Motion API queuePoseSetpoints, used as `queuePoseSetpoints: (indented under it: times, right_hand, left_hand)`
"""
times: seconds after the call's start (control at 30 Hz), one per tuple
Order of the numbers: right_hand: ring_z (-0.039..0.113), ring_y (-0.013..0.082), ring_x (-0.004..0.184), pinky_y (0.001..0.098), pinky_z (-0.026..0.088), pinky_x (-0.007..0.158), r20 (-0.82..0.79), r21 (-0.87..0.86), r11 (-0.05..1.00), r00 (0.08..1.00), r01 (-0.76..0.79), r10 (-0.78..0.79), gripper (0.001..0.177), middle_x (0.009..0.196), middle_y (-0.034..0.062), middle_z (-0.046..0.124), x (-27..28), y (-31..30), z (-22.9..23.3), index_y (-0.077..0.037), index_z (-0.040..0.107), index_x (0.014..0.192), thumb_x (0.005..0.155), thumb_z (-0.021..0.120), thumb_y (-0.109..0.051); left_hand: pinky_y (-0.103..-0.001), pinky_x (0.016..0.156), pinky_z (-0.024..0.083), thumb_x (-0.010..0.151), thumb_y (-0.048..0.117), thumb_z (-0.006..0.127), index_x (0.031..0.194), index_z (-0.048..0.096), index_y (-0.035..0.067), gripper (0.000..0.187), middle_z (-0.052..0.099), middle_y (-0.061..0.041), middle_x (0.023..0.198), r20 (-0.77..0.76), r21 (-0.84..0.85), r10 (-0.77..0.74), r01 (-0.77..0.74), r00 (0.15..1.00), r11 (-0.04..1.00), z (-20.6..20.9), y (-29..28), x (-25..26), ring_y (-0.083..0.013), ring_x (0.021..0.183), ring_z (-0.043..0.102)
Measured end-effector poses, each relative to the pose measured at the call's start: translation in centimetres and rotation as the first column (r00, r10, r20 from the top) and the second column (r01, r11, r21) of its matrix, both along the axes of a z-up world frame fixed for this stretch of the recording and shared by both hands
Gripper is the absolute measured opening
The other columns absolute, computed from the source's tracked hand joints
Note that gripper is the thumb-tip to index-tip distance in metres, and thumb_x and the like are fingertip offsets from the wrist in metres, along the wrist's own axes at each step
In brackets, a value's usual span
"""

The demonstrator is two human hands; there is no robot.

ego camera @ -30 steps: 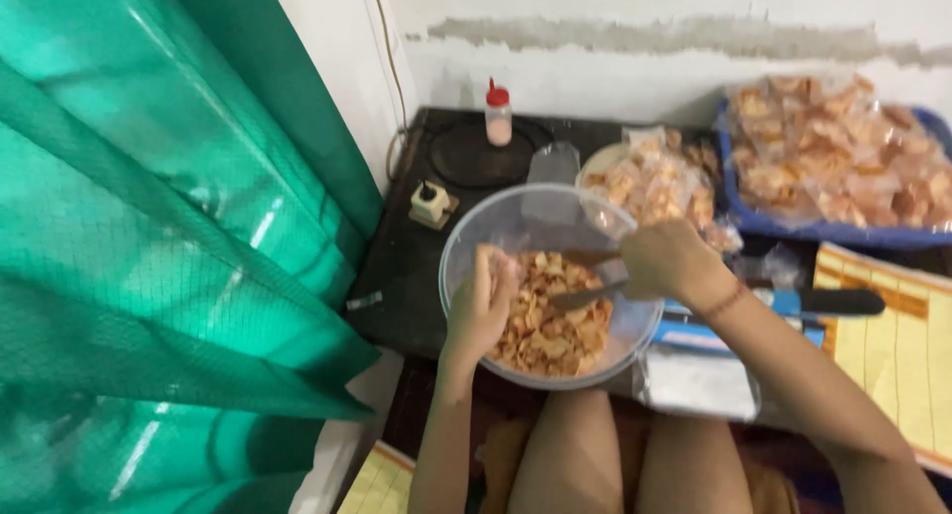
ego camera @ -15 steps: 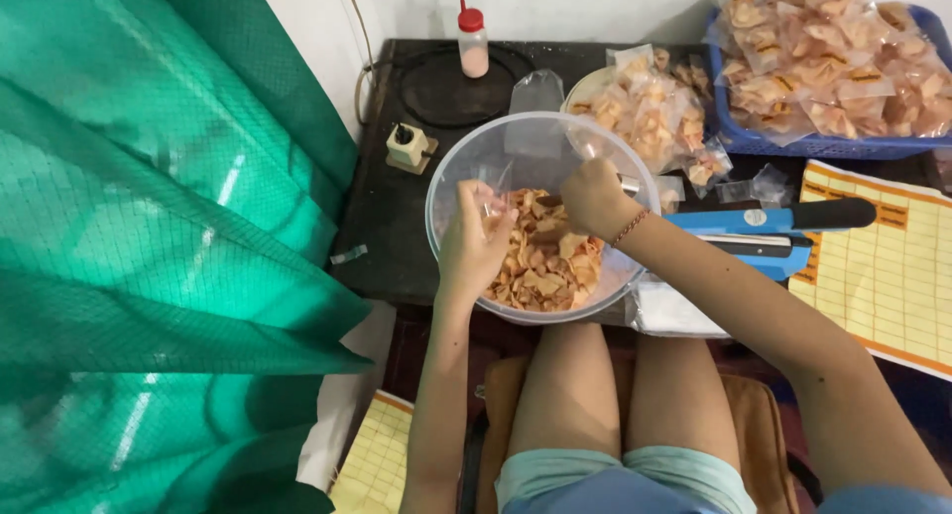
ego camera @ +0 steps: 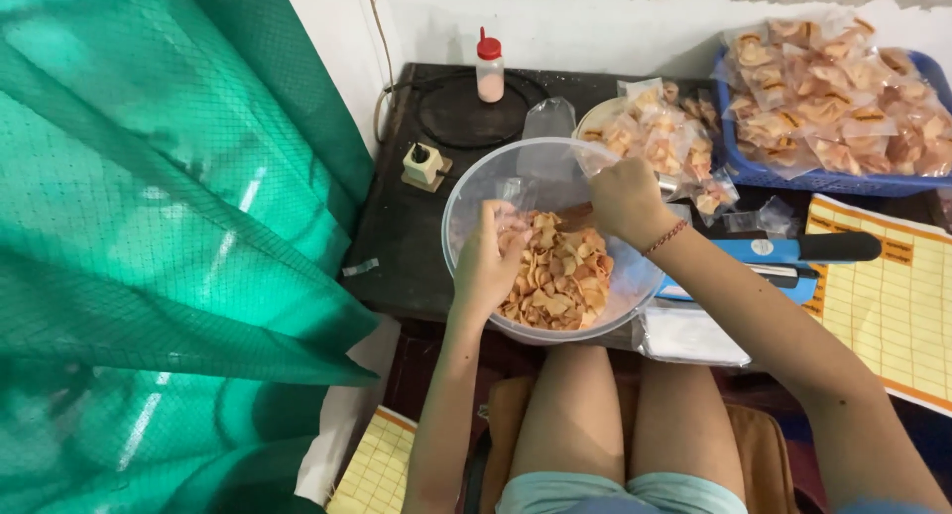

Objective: Filling small plastic bags with chips and sealing them using a manual heat sealer.

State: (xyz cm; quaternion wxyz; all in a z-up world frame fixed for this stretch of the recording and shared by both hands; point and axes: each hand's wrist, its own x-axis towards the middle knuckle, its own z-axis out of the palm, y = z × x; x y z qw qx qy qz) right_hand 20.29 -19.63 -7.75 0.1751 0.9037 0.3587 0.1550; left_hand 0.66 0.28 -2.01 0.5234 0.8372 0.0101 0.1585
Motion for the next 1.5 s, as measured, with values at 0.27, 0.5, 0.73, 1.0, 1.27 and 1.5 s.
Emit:
queuePoseSetpoints:
  times: [0.27, 0.5, 0.73, 1.0, 1.27, 1.5]
  right_hand:
    - [0.064, 0.0170, 0.066, 0.0351, 0.043, 0.061, 0.130, 0.027, 0.997, 0.989, -0.070, 0.066, 0.009, 0.059, -0.0053, 0.063, -0.2, 2.4, -5.4, -0.021, 0.075, 0.068, 0.074, 0.070, -0.016]
    - [0.060, 0.0222, 0.059, 0.0373, 0.043, 0.060, 0.095, 0.055, 0.988, 0.986, -0.145, 0.140, 0.017, 0.056, -0.0003, 0.059, -0.4, 2.2, -4.2, -0.018, 0.071, 0.064, 0.079, 0.069, -0.010]
    - [0.074, 0.0181, 0.068, 0.0345, 0.052, 0.056, -0.011, 0.026, 0.998, 0.998, -0.062, 0.062, 0.021, 0.064, -0.0006, 0.070, -3.6, -2.7, 5.2, -0.019, 0.074, 0.070, 0.081, 0.060, -0.010]
    - [0.077, 0.0178, 0.101, 0.0416, 0.061, 0.093, -0.511, -0.005, 0.963, 0.827, 0.269, -0.234, 0.036, 0.111, -0.0072, 0.080, -7.0, -5.8, 20.0, -0.039, 0.069, 0.129, 0.095, 0.058, -0.044]
    - [0.072, 0.0185, 0.056, 0.0341, 0.054, 0.067, -0.513, 0.174, 0.943, 0.843, 0.283, -0.158, 0.046, 0.078, 0.0040, 0.084, -7.7, -9.2, 22.5, -0.029, 0.073, 0.128, 0.088, 0.066, -0.052]
    - [0.077, 0.0196, 0.076, 0.0365, 0.055, 0.068, -0.516, 0.185, 0.948, 0.846, 0.261, -0.132, 0.043, 0.096, -0.0043, 0.083, -7.6, -9.2, 23.1, -0.035, 0.076, 0.122, 0.085, 0.067, -0.055]
  left_hand:
    - [-0.046, 0.071, 0.056, 0.100, 0.020, 0.060, 0.127, 0.045, 0.013, 0.031, 0.075, -0.013, 0.107, 0.000, 0.046, -0.007, 0.007, 1.000, 0.999, 0.2, 0.1, -0.2, -0.0349, 0.079, 0.073]
    - [-0.049, 0.072, 0.055, 0.099, 0.024, 0.063, 0.127, 0.048, 0.014, 0.033, 0.076, -0.015, 0.108, -0.034, 0.059, 0.026, -0.024, 0.999, 0.998, 0.0, 0.1, -0.1, -0.0378, 0.080, 0.073]
    - [-0.046, 0.072, 0.054, 0.101, 0.026, 0.059, 0.132, 0.049, 0.014, 0.035, 0.076, -0.015, 0.107, -0.034, 0.022, 0.027, -0.026, 0.999, 0.999, 1.9, -0.1, -1.0, -0.0331, 0.076, 0.071]
    - [-0.028, 0.045, 0.041, 0.095, 0.035, 0.069, 0.125, 0.047, 0.010, 0.045, 0.077, 0.001, 0.098, -0.050, 0.137, 0.040, -0.033, 0.998, 0.990, 0.1, 0.2, 0.1, -0.0130, 0.053, 0.058]
    - [-0.029, 0.055, 0.048, 0.089, 0.034, 0.076, 0.117, 0.050, 0.012, 0.044, 0.079, -0.001, 0.097, -0.056, 0.006, 0.018, -0.018, 0.998, 1.000, 1.1, 0.0, -0.3, -0.0140, 0.068, 0.069]
    - [-0.033, 0.068, 0.052, 0.084, 0.035, 0.079, 0.115, 0.051, 0.018, 0.044, 0.080, 0.003, 0.102, -0.170, -0.041, 0.025, -0.032, 0.985, 0.999, 2.0, -0.2, -0.4, -0.0150, 0.083, 0.074]
